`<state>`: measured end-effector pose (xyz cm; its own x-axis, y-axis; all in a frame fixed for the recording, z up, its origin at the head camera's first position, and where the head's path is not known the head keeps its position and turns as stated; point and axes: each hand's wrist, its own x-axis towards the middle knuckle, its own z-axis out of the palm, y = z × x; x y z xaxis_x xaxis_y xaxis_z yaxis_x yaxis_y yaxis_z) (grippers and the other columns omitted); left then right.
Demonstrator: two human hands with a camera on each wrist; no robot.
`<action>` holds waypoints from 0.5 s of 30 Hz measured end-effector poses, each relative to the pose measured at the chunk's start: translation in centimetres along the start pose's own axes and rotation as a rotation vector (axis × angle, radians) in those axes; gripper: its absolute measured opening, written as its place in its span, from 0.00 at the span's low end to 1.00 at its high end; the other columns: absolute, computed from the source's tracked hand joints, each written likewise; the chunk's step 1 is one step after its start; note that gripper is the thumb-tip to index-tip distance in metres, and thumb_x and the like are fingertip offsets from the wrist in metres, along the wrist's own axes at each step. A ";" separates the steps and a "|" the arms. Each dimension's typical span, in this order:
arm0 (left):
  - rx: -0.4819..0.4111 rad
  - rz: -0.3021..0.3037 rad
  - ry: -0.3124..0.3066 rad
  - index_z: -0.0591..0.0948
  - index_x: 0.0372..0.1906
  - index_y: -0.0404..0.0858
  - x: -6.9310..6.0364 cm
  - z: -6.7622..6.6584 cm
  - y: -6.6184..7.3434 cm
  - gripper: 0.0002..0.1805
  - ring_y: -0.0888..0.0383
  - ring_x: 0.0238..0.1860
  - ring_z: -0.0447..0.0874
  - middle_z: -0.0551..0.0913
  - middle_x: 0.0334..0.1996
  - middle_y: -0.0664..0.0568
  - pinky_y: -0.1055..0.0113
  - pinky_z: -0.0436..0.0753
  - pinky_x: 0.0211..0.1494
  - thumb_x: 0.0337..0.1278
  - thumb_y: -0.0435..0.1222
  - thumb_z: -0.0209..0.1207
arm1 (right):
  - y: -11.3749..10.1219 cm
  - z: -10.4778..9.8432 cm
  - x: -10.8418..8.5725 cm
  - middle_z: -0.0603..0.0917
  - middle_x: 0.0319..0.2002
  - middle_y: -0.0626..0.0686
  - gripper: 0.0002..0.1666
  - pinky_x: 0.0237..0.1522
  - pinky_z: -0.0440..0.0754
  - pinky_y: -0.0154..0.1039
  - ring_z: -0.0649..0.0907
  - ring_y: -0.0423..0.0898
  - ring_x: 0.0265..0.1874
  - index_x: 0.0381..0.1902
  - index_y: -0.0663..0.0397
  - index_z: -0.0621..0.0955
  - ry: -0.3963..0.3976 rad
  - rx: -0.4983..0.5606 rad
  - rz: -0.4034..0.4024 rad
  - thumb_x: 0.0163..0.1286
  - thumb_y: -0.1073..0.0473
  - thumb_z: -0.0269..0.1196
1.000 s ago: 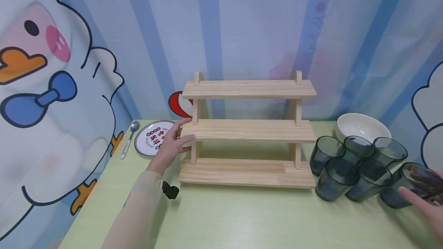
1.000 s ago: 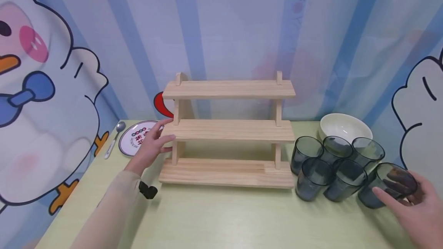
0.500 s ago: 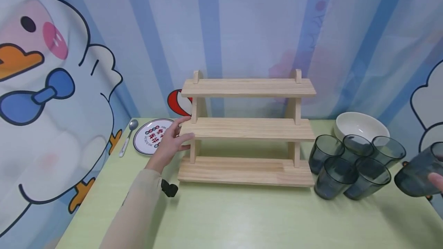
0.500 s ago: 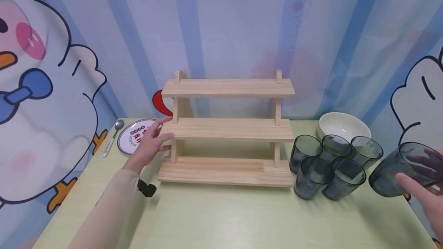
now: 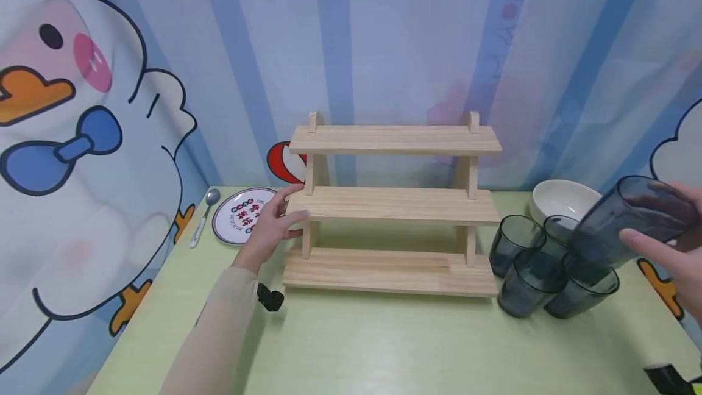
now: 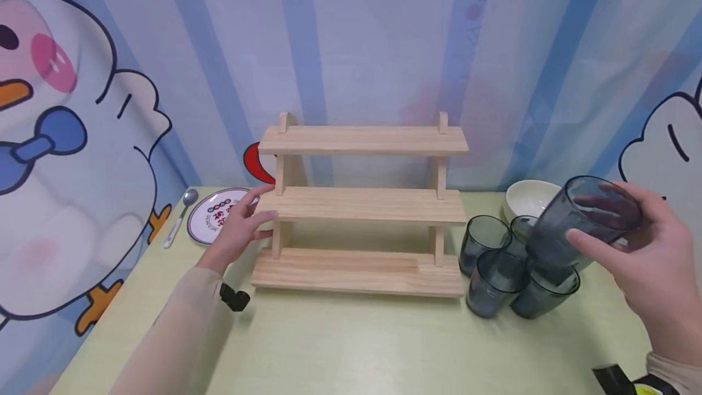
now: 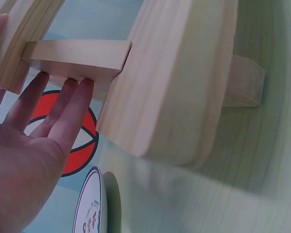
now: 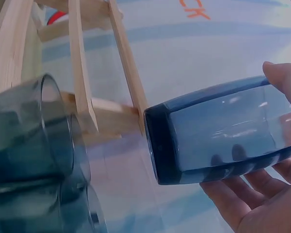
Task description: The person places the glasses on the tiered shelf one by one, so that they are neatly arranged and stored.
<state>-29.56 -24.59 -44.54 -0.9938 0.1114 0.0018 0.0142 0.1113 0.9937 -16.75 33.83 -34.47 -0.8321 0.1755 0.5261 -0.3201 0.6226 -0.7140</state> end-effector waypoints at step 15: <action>0.006 -0.004 0.025 0.68 0.78 0.56 0.0 0.2 0.0 0.36 0.38 0.69 0.74 0.68 0.76 0.42 0.40 0.86 0.58 0.69 0.40 0.67 | -5.9 7.6 5.1 0.79 0.62 0.42 0.43 0.46 0.79 0.23 0.79 0.36 0.55 0.78 0.39 0.67 -0.349 0.124 0.050 0.70 0.53 0.73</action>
<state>-29.58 -24.37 -44.62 -0.9963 0.0861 0.0004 0.0105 0.1175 0.9930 -22.60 25.27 -31.12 -0.9456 -0.0806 0.3151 -0.3098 0.5191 -0.7966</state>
